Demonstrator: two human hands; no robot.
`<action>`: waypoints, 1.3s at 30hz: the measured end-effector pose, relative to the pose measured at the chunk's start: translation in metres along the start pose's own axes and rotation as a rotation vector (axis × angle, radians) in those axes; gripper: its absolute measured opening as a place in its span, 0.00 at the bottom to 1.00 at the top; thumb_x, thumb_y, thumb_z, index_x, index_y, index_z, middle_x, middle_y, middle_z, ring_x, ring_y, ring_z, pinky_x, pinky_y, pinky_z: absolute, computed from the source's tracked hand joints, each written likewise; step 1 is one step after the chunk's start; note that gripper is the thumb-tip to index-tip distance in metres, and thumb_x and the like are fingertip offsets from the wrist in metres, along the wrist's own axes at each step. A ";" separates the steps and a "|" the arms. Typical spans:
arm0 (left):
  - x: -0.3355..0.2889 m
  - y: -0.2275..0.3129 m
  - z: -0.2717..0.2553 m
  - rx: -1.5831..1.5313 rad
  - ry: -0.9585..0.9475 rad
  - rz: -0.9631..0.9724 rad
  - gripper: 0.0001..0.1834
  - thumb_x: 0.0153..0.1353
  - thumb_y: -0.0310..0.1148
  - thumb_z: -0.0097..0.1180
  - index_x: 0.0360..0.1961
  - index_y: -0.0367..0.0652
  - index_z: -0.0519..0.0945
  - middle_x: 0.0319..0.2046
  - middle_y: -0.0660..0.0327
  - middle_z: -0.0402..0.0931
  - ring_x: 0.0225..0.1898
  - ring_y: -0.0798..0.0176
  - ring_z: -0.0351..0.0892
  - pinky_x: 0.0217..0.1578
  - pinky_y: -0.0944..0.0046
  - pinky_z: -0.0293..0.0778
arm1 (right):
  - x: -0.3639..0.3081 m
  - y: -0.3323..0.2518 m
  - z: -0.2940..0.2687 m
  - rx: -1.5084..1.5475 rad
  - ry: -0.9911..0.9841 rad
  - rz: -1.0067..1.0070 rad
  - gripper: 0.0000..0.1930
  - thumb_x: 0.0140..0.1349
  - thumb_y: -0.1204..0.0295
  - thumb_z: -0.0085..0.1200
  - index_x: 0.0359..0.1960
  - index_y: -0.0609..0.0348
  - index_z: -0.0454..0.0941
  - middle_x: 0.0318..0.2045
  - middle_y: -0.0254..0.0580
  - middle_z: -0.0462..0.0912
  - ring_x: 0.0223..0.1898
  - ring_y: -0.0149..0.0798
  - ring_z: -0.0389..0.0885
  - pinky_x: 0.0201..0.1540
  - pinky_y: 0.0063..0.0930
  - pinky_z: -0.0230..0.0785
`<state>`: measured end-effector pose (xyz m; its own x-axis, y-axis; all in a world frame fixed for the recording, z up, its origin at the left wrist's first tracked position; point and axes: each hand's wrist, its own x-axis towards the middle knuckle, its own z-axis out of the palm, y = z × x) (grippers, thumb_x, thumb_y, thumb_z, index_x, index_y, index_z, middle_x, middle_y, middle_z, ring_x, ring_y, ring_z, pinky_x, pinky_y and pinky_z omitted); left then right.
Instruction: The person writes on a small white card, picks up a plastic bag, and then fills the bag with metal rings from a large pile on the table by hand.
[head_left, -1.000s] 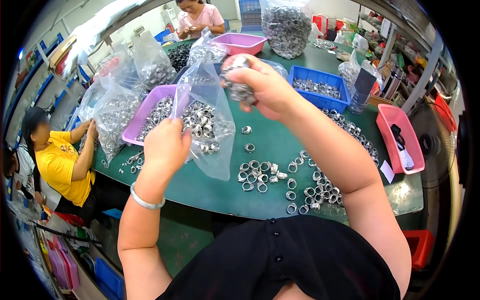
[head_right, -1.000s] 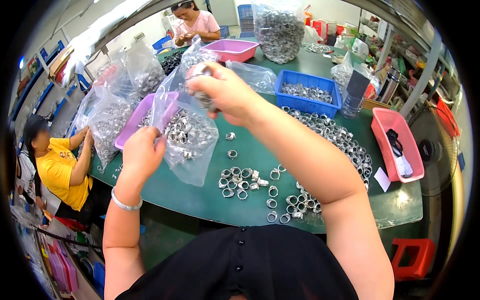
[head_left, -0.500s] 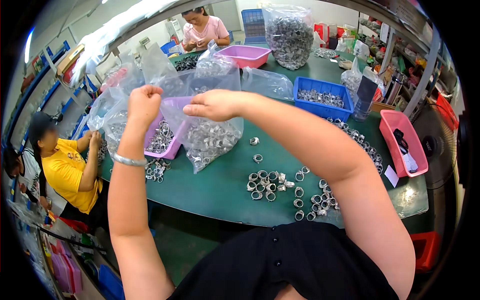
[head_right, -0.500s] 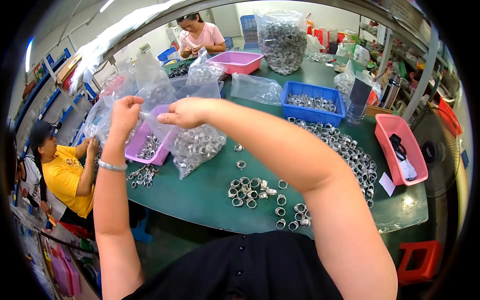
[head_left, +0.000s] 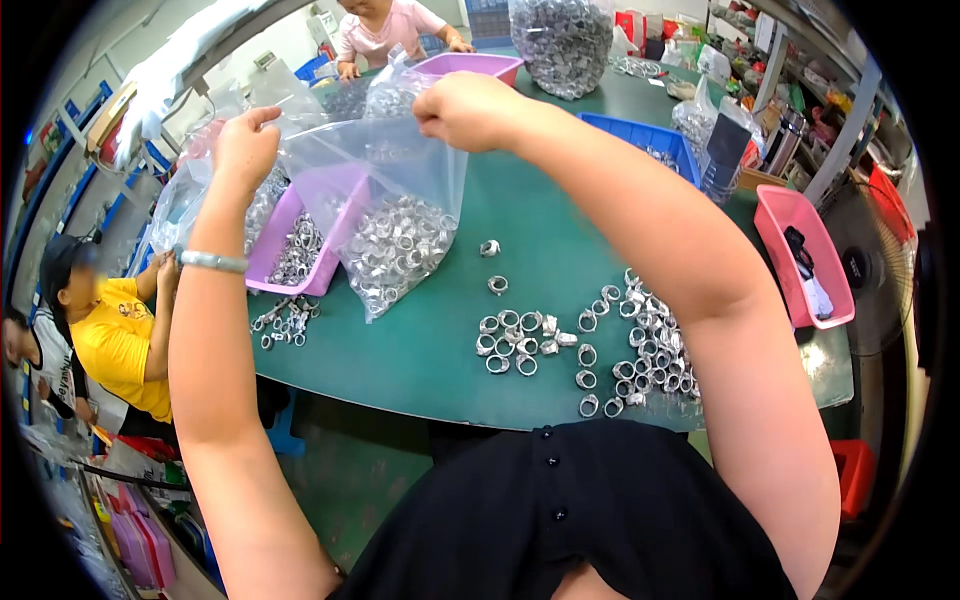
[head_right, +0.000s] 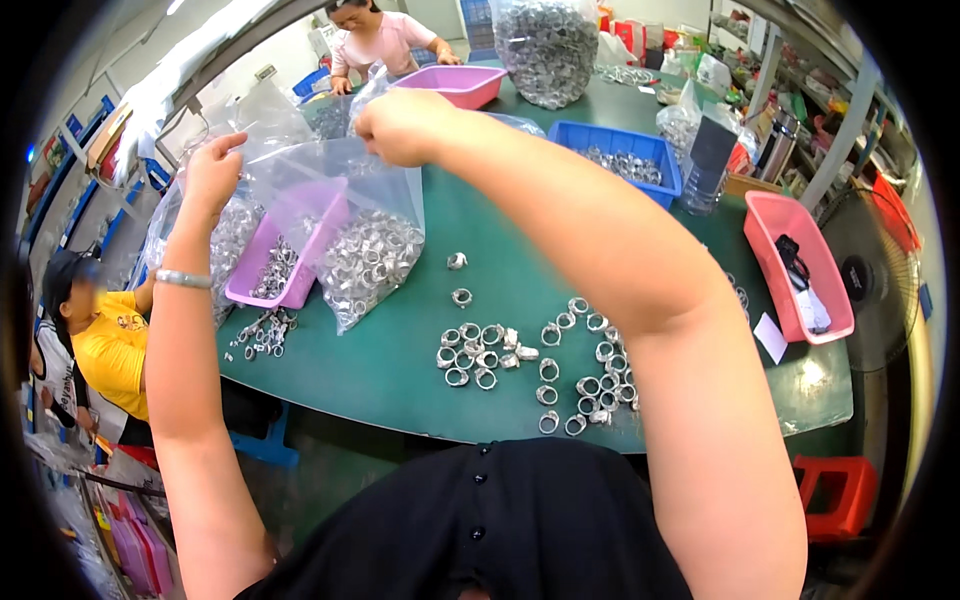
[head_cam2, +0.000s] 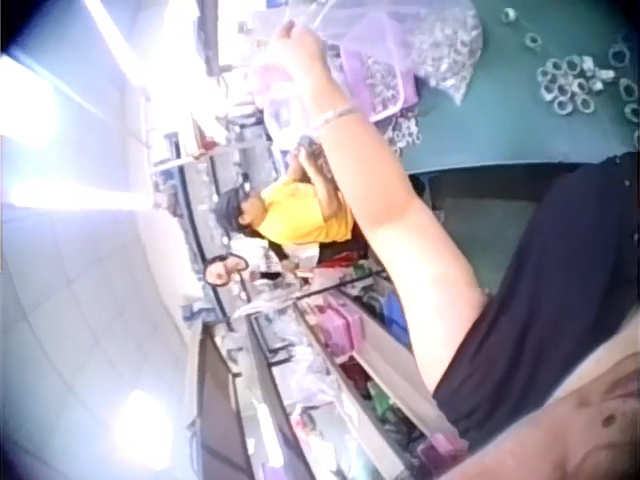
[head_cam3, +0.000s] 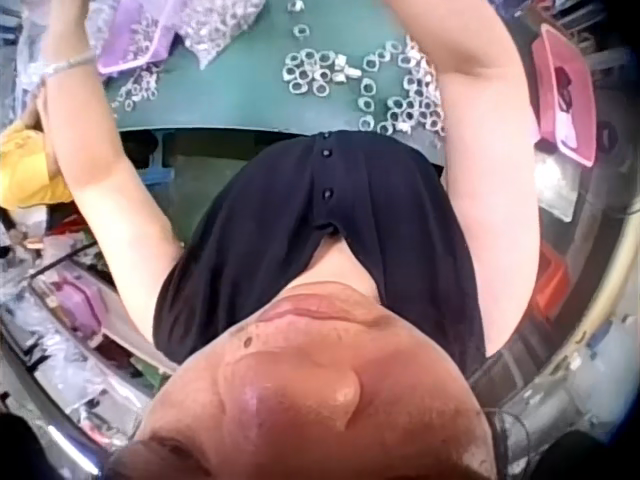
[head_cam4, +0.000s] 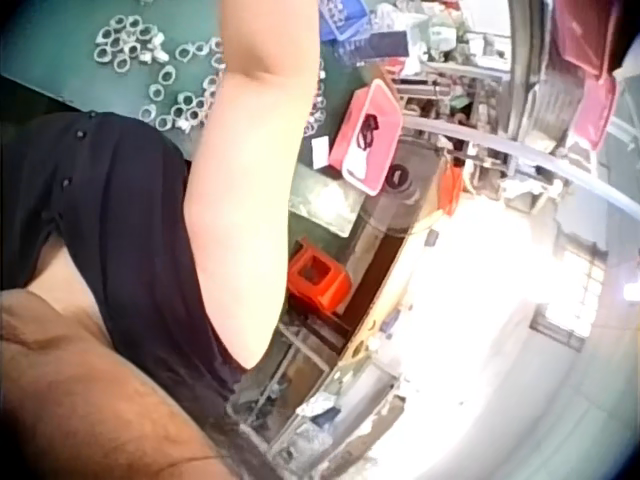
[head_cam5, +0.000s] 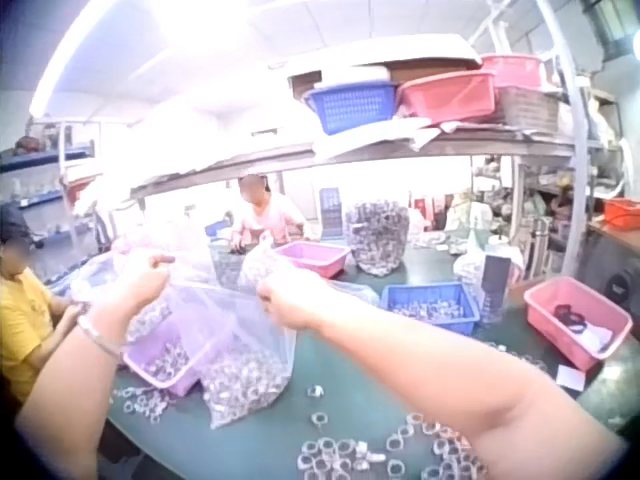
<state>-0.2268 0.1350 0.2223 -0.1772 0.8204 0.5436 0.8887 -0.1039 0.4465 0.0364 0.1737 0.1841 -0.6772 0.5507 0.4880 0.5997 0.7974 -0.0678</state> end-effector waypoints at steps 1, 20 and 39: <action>-0.008 -0.005 -0.006 0.013 -0.007 -0.006 0.21 0.52 0.25 0.46 0.48 0.42 0.79 0.27 0.57 0.80 0.24 0.70 0.74 0.30 0.70 0.69 | -0.005 0.001 -0.001 0.065 0.086 -0.078 0.06 0.55 0.69 0.54 0.32 0.57 0.78 0.26 0.44 0.80 0.32 0.48 0.79 0.36 0.39 0.70; -0.270 0.015 0.129 0.067 -0.857 0.350 0.63 0.40 0.61 0.65 0.65 0.28 0.47 0.64 0.40 0.48 0.67 0.41 0.45 0.65 0.46 0.42 | -0.150 -0.005 0.129 0.369 -0.572 -0.216 0.37 0.51 0.40 0.53 0.53 0.59 0.71 0.56 0.54 0.65 0.59 0.54 0.60 0.60 0.45 0.55; -0.268 0.053 0.178 0.026 -0.513 0.511 0.17 0.49 0.40 0.59 0.37 0.42 0.75 0.40 0.55 0.68 0.46 0.49 0.66 0.44 0.53 0.63 | -0.217 -0.020 0.100 0.084 -0.449 0.036 0.19 0.49 0.67 0.55 0.45 0.55 0.71 0.43 0.50 0.70 0.42 0.51 0.73 0.40 0.41 0.73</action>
<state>-0.0566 0.0094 -0.0264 0.4782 0.8341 0.2750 0.8185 -0.5368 0.2048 0.1287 0.0626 -0.0073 -0.7853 0.6163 0.0592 0.6023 0.7826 -0.1575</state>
